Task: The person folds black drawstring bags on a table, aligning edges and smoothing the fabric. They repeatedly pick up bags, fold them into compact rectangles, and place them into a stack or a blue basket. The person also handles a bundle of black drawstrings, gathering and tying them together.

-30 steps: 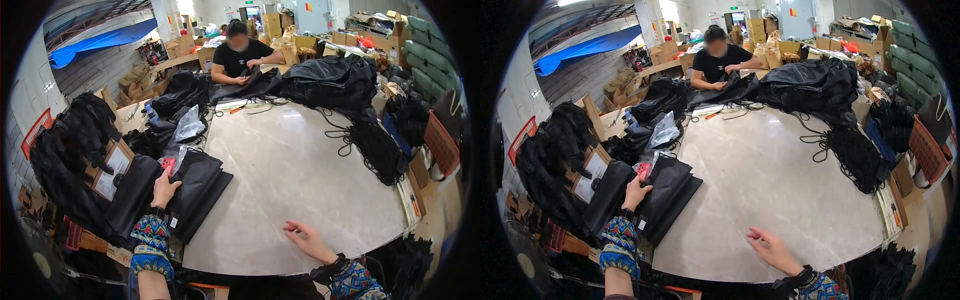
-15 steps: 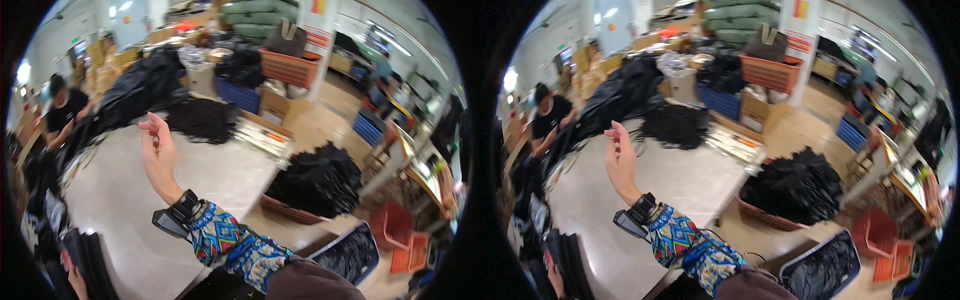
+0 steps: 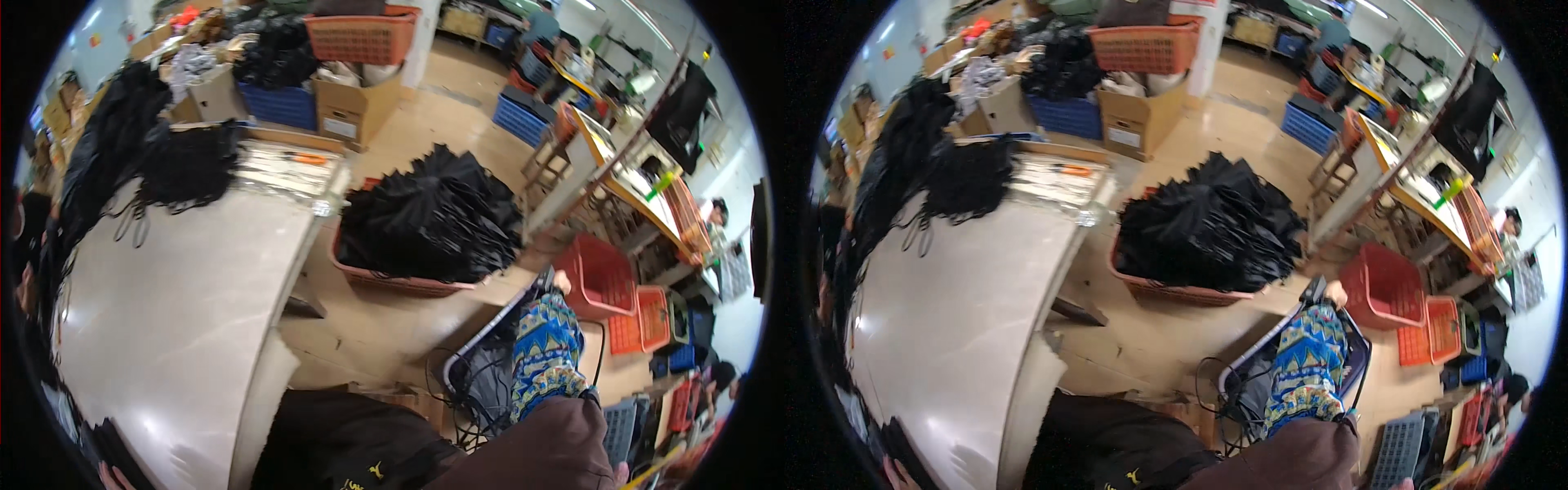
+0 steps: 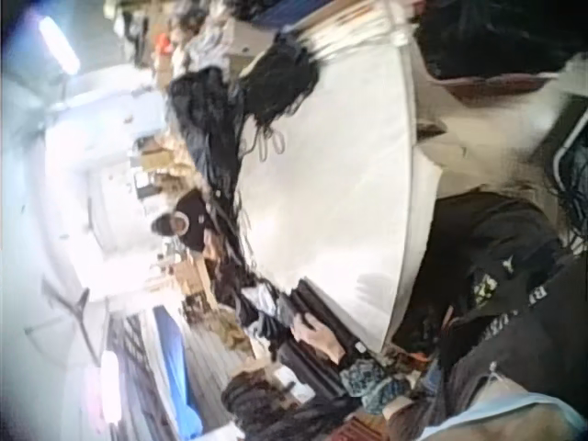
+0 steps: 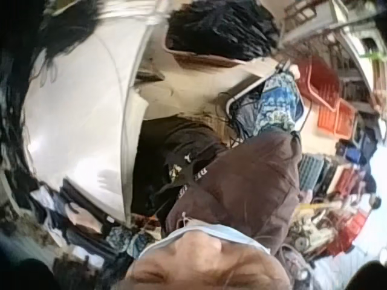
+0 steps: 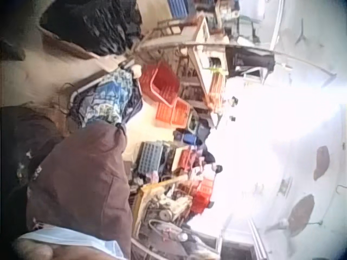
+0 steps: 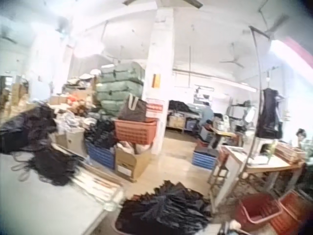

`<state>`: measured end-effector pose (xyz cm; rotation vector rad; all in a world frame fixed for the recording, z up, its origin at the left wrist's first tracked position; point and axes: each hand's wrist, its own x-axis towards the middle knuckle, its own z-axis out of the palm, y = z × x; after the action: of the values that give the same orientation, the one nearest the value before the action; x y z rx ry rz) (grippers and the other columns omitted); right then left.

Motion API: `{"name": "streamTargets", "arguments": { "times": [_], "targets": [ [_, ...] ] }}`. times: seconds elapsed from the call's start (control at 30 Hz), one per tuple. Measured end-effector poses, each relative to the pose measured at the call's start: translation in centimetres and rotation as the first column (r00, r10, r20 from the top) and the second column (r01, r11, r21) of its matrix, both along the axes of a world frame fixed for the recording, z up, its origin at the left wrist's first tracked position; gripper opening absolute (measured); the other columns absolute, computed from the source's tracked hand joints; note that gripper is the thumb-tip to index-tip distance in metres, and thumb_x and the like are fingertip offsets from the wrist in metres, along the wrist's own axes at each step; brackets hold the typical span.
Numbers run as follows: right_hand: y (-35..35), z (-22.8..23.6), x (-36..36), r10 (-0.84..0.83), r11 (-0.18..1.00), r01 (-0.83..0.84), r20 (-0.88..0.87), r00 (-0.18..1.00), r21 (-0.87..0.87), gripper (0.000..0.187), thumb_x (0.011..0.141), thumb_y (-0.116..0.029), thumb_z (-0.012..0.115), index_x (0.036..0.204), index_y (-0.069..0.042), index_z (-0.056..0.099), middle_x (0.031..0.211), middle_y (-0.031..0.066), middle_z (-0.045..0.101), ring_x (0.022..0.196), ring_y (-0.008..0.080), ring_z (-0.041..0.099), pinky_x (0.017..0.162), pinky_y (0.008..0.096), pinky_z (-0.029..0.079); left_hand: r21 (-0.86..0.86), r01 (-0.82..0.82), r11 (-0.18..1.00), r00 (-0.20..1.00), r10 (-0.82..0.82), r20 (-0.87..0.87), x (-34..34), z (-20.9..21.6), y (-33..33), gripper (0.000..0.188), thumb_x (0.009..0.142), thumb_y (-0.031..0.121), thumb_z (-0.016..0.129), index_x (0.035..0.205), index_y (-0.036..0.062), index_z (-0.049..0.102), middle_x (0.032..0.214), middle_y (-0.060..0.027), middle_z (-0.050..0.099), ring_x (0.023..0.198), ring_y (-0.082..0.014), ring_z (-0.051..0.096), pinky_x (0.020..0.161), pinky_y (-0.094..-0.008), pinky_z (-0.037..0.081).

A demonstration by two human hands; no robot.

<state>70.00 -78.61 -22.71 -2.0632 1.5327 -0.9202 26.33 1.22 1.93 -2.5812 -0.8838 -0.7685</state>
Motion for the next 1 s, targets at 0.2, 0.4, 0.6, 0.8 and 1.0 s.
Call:
{"name": "streamTargets", "arguments": {
  "times": [0.2, 0.4, 0.6, 0.8, 1.0],
  "targets": [
    [-11.4, -18.0, -18.3, -0.119, 0.993, 0.107, -0.469, 0.875, -0.052, 0.023, 0.076, -0.022, 0.056, 0.078, -0.002, 0.067, 0.087, 0.0231, 0.068, 0.085, 0.0400, 0.068, 0.078, 0.0467, 0.055, -0.359, 0.341, 0.869, 0.912, -0.399, -0.100, 13.5, -5.3, -10.7, 0.036, 0.095, 0.013, 0.057, 0.125, -0.0067, 0.052, 0.120, -0.0225, 0.060, 0.107, -0.0302, 0.058, 0.094, -0.0356, 0.046],
    [-0.4, -24.8, -21.3, 0.670, 0.692, -0.225, -0.496, 0.552, 0.686, 0.063, 0.074, -0.048, 0.073, 0.118, -0.004, 0.062, 0.115, 0.0249, 0.063, 0.109, 0.0381, 0.060, 0.094, 0.0433, 0.048, -0.376, 0.368, 0.851, 0.797, -0.496, -0.344, 18.3, -8.5, -17.1, 0.053, 0.092, 0.010, 0.055, 0.140, -0.0044, 0.038, 0.141, -0.0248, 0.042, 0.129, -0.0368, 0.040, 0.106, -0.0402, 0.035],
    [7.0, -28.2, -21.5, 0.809, 0.574, -0.145, -0.531, 0.253, 0.806, 0.080, 0.075, -0.061, 0.068, 0.117, 0.006, 0.058, 0.121, 0.0263, 0.059, 0.113, 0.0381, 0.058, 0.095, 0.0427, 0.048, -0.510, 0.195, 0.838, 0.841, -0.410, -0.352, 17.8, -9.4, -16.9, 0.066, 0.089, 0.007, 0.055, 0.147, 0.0001, 0.026, 0.152, -0.0212, 0.024, 0.141, -0.0354, 0.023, 0.115, -0.0410, 0.019],
    [8.7, -25.7, -22.2, 0.745, 0.667, -0.206, -0.634, 0.208, 0.716, 0.038, 0.086, -0.038, 0.064, 0.105, -0.006, 0.067, 0.111, 0.0189, 0.066, 0.102, 0.0384, 0.064, 0.087, 0.0458, 0.052, -0.522, 0.162, 0.838, 0.847, -0.389, -0.363, 17.5, -9.0, -18.4, 0.069, 0.087, 0.003, 0.055, 0.148, 0.0002, 0.024, 0.153, -0.0209, 0.024, 0.141, -0.0346, 0.024, 0.115, -0.0402, 0.018],
    [7.2, -21.9, -22.1, 0.413, 0.907, -0.243, -0.619, 0.667, 0.344, 0.036, 0.093, -0.033, 0.052, 0.082, -0.002, 0.068, 0.087, 0.0228, 0.068, 0.077, 0.0408, 0.067, 0.069, 0.0460, 0.054, -0.551, 0.204, 0.809, 0.846, -0.428, -0.316, 16.9, -9.3, -17.9, 0.071, 0.085, 0.001, 0.056, 0.149, 0.0007, 0.023, 0.153, -0.0210, 0.025, 0.141, -0.0345, 0.024, 0.115, -0.0399, 0.019]
  ]
}}
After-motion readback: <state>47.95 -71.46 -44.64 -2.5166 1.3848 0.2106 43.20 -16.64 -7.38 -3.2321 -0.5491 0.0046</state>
